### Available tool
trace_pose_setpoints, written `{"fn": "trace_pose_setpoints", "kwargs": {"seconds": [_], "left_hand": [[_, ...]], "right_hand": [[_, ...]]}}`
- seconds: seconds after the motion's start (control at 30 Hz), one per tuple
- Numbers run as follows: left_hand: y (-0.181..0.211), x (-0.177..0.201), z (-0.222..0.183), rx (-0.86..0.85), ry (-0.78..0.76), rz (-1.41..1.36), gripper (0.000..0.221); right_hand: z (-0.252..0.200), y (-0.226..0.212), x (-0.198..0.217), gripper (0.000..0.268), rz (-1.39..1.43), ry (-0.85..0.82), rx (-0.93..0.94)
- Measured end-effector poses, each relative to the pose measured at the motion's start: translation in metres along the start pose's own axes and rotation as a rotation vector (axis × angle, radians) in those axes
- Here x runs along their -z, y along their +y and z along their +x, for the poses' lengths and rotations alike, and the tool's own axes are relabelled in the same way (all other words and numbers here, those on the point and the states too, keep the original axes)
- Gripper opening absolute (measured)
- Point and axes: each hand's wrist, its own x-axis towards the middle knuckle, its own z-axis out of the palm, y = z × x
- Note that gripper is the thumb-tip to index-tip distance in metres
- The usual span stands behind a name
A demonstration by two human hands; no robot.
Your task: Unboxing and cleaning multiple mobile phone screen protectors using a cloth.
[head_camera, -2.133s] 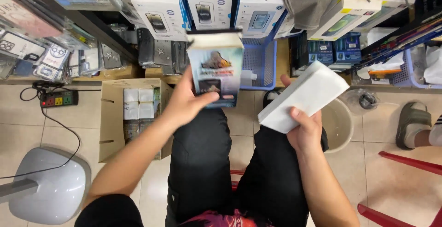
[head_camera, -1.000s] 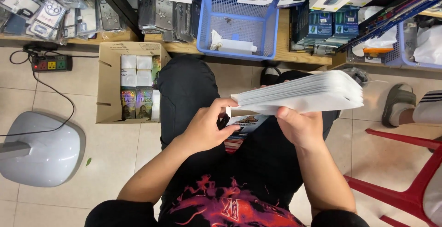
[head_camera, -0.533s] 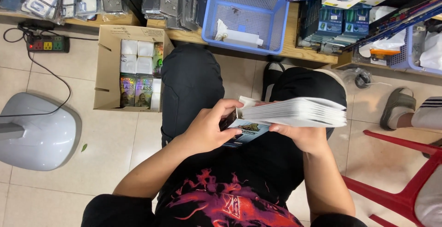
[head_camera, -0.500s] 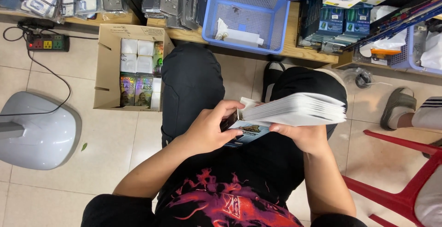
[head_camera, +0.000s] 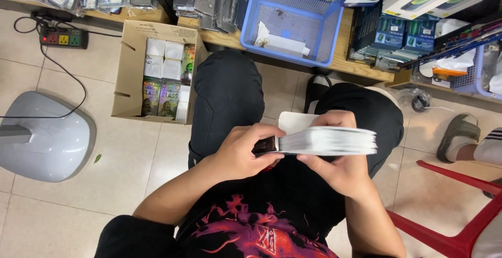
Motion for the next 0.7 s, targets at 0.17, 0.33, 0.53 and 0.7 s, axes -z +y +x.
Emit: {"fn": "trace_pose_setpoints", "kwargs": {"seconds": [0.17, 0.33, 0.53, 0.7], "left_hand": [[0.010, 0.026, 0.009, -0.328, 0.039, 0.179, 0.049], [0.000, 0.056, 0.019, -0.359, 0.094, 0.241, 0.043], [-0.028, 0.069, 0.002, -0.137, 0.214, 0.206, 0.043], [-0.023, 0.069, 0.014, -0.149, 0.229, 0.257, 0.046]], "right_hand": [[0.022, -0.029, -0.008, 0.028, -0.111, -0.050, 0.348], [0.055, -0.035, -0.027, 0.021, 0.007, -0.170, 0.338], [0.087, -0.033, -0.047, 0.027, 0.100, -0.253, 0.455], [0.096, -0.031, -0.047, 0.021, 0.117, -0.249, 0.429]]}}
